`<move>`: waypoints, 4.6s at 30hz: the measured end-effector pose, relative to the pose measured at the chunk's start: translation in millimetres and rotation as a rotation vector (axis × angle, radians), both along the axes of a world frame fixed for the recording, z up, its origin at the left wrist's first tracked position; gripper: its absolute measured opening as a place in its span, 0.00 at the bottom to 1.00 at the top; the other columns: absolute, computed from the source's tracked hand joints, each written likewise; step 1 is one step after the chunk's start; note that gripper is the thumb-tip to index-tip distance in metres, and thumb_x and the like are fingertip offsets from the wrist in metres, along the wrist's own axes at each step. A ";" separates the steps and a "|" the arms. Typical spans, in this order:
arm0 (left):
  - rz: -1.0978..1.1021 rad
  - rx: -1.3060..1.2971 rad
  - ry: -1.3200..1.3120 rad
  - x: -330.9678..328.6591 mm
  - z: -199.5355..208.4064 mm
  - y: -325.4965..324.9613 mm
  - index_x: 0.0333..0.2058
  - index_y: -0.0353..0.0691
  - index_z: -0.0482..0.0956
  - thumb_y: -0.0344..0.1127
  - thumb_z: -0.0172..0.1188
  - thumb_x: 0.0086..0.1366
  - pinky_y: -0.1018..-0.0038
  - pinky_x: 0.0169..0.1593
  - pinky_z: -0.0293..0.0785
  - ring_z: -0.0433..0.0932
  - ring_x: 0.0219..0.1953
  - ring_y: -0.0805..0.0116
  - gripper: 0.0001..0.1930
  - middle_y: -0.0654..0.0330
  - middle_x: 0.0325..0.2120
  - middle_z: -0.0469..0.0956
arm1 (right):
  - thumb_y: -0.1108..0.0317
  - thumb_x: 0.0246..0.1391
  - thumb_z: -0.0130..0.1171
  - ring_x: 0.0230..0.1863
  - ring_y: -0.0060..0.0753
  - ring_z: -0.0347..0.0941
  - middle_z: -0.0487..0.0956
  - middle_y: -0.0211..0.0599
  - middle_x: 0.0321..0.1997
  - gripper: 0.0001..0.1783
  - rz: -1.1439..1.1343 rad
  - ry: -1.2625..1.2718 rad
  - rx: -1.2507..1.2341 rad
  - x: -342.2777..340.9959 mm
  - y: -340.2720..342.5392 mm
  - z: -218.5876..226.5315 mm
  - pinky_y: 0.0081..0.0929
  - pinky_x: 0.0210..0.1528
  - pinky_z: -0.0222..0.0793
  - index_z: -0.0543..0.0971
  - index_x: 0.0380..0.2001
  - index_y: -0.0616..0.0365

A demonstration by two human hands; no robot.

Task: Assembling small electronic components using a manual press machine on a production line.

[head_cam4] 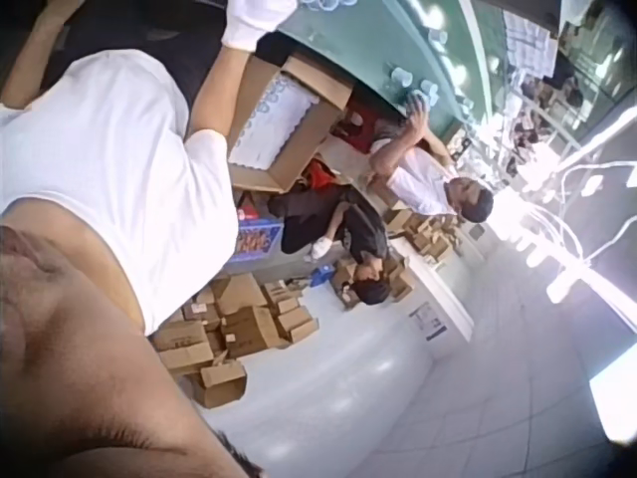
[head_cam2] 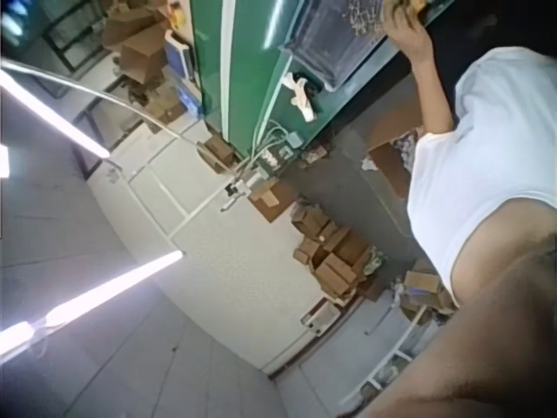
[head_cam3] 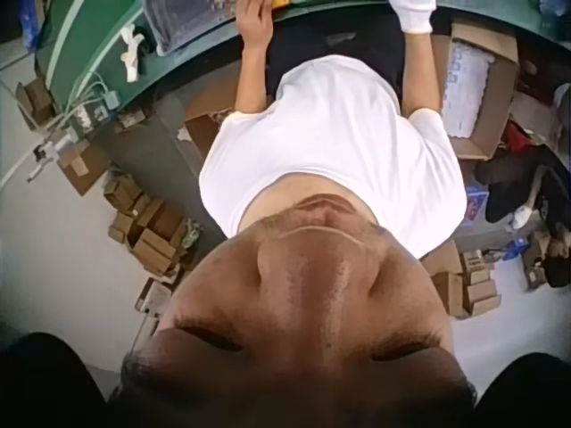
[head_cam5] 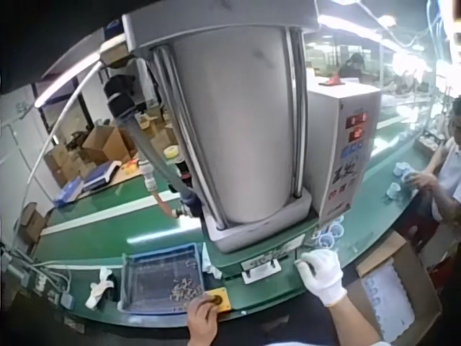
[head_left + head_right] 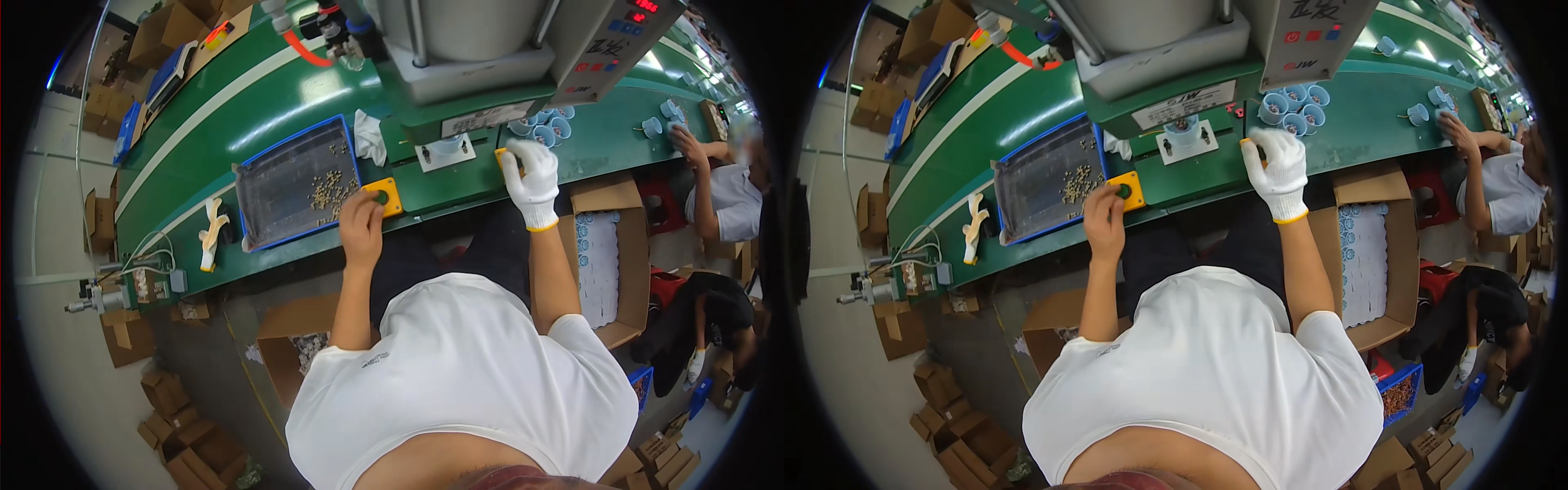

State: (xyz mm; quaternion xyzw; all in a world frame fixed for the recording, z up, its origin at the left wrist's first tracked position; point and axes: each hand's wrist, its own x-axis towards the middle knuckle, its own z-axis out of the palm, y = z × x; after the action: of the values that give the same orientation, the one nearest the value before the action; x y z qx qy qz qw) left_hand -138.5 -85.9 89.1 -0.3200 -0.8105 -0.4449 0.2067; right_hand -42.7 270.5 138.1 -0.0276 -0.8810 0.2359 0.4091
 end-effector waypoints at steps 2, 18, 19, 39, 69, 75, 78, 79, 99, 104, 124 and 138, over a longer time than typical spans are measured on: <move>0.008 0.008 0.053 5.5 -17.5 -2.7 0.39 0.34 0.86 0.29 0.67 0.73 0.52 0.59 0.78 0.84 0.54 0.44 0.04 0.51 0.46 0.88 | 0.71 0.60 0.72 0.39 0.52 0.85 0.88 0.42 0.35 0.06 -0.052 -0.055 -0.040 6.1 -0.4 -2.5 0.47 0.46 0.80 0.88 0.39 0.59; -0.028 -0.063 -0.131 -30.9 32.4 32.9 0.39 0.33 0.82 0.32 0.65 0.76 0.51 0.51 0.76 0.80 0.46 0.40 0.08 0.48 0.37 0.83 | 0.73 0.69 0.63 0.46 0.52 0.88 0.90 0.51 0.44 0.13 -0.042 -0.094 -0.256 11.8 7.7 16.4 0.40 0.54 0.82 0.86 0.52 0.67; -0.040 -0.065 -0.121 -32.7 31.4 40.1 0.39 0.33 0.82 0.33 0.65 0.77 0.51 0.50 0.76 0.80 0.45 0.40 0.08 0.48 0.37 0.83 | 0.72 0.67 0.65 0.46 0.55 0.87 0.89 0.51 0.43 0.13 -0.007 -0.137 -0.181 6.8 2.0 16.0 0.43 0.53 0.82 0.86 0.51 0.66; -0.031 0.083 -0.132 -28.8 24.2 60.0 0.43 0.33 0.89 0.28 0.75 0.70 0.66 0.45 0.83 0.88 0.39 0.55 0.07 0.52 0.39 0.89 | 0.67 0.60 0.69 0.57 0.58 0.84 0.89 0.47 0.49 0.19 -0.018 -0.160 0.058 -2.0 -16.9 -4.9 0.49 0.60 0.80 0.85 0.53 0.61; -0.384 -0.339 -0.227 -108.4 108.6 140.0 0.44 0.40 0.92 0.39 0.79 0.66 0.68 0.47 0.84 0.87 0.39 0.68 0.12 0.59 0.40 0.92 | 0.68 0.57 0.70 0.51 0.54 0.84 0.87 0.47 0.45 0.18 -0.015 -0.104 0.015 1.7 -17.5 -0.1 0.48 0.51 0.81 0.85 0.50 0.60; -0.397 -0.137 -0.373 -84.1 124.2 107.6 0.46 0.37 0.92 0.35 0.78 0.67 0.64 0.51 0.85 0.88 0.44 0.60 0.12 0.55 0.43 0.91 | 0.74 0.55 0.70 0.49 0.57 0.85 0.88 0.47 0.45 0.14 0.004 -0.058 -0.016 14.5 -15.7 12.7 0.50 0.53 0.81 0.86 0.46 0.62; -0.089 -0.129 -0.115 -49.1 76.5 52.2 0.40 0.38 0.91 0.32 0.77 0.66 0.61 0.52 0.86 0.89 0.48 0.50 0.07 0.53 0.45 0.90 | 0.75 0.55 0.70 0.47 0.58 0.86 0.89 0.49 0.46 0.08 -0.009 -0.058 -0.017 29.9 -14.8 13.3 0.49 0.52 0.82 0.87 0.40 0.63; -0.051 -0.132 -0.114 -37.5 54.6 36.9 0.40 0.38 0.91 0.32 0.77 0.66 0.61 0.52 0.86 0.89 0.48 0.50 0.07 0.53 0.45 0.90 | 0.75 0.55 0.70 0.47 0.58 0.86 0.89 0.49 0.46 0.09 -0.019 -0.068 0.001 33.4 -16.9 12.9 0.49 0.52 0.82 0.87 0.40 0.63; 0.165 -0.244 -0.023 -93.6 44.7 -68.6 0.43 0.42 0.93 0.37 0.74 0.69 0.59 0.54 0.81 0.86 0.49 0.54 0.08 0.59 0.45 0.90 | 0.65 0.62 0.74 0.60 0.61 0.84 0.87 0.57 0.62 0.18 -0.128 -0.255 0.071 33.7 -17.2 -7.9 0.49 0.65 0.79 0.87 0.51 0.64; 0.353 -0.552 -0.126 -116.5 14.2 -105.1 0.45 0.45 0.94 0.40 0.71 0.71 0.58 0.55 0.82 0.86 0.51 0.53 0.09 0.61 0.46 0.90 | 0.65 0.62 0.74 0.61 0.62 0.83 0.87 0.55 0.62 0.18 -0.112 -0.235 0.036 31.4 -14.0 -15.9 0.51 0.66 0.77 0.87 0.51 0.64; -0.044 -0.346 0.104 -3.4 51.2 -9.3 0.41 0.38 0.85 0.27 0.70 0.66 0.55 0.56 0.79 0.85 0.52 0.51 0.06 0.56 0.45 0.89 | 0.65 0.58 0.76 0.57 0.61 0.84 0.88 0.54 0.58 0.17 -0.113 -0.195 0.035 32.5 -10.0 -13.1 0.49 0.62 0.80 0.87 0.48 0.63; -0.108 -0.422 0.112 -11.4 45.6 -2.7 0.42 0.38 0.85 0.29 0.70 0.67 0.52 0.59 0.76 0.84 0.56 0.48 0.06 0.52 0.42 0.86 | 0.62 0.55 0.77 0.47 0.53 0.86 0.89 0.45 0.47 0.13 -0.109 -0.137 0.047 19.9 -12.8 7.7 0.46 0.53 0.82 0.87 0.32 0.61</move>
State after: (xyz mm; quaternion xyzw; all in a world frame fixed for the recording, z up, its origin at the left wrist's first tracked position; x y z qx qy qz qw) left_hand -149.9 -88.6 134.7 -0.4231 -0.8547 -0.2575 0.1557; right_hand -22.8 257.8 145.8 -0.0819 -0.9095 0.1901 0.3605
